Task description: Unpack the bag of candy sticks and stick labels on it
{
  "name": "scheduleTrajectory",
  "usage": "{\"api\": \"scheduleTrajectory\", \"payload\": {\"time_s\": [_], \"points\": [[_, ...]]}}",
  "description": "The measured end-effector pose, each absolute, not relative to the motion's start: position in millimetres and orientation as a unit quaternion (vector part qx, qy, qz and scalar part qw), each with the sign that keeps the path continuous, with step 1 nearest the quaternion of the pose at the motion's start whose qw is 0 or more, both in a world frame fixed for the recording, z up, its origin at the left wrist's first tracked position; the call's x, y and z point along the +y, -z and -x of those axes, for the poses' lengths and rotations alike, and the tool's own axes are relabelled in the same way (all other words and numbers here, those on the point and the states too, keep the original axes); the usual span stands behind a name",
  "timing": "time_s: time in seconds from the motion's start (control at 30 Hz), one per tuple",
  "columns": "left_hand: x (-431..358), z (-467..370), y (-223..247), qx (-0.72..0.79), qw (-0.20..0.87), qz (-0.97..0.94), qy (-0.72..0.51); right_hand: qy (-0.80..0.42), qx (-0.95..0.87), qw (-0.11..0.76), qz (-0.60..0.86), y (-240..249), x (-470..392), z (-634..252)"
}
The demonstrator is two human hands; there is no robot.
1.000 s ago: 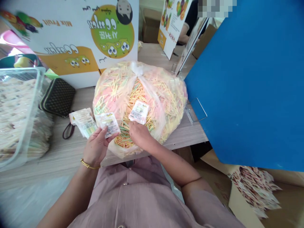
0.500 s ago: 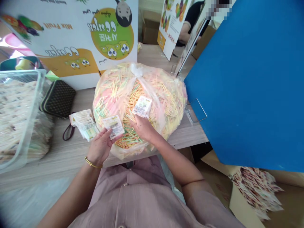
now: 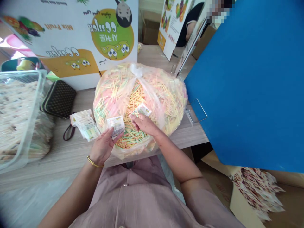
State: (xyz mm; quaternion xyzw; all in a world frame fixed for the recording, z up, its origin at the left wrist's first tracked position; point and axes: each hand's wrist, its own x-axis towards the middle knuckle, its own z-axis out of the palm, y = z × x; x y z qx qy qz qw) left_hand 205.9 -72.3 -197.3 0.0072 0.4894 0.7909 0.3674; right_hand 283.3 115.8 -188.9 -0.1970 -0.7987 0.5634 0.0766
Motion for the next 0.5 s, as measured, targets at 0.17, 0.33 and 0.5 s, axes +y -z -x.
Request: {"api": "scheduleTrajectory", "payload": {"time_s": [0.17, 0.33, 0.5], "points": [[-73, -205, 203, 0.509, 0.365, -0.005, -0.78, -0.559, -0.804, 0.055, 0.195, 185, 120, -282], [-70, -206, 208, 0.519, 0.352, -0.001, -0.779, -0.34, -0.908, 0.03, 0.243, 164, 109, -285], [-70, -208, 205, 0.498, 0.346, 0.02, -0.795, -0.15, -0.959, -0.151, 0.189, 147, 98, -294]]}}
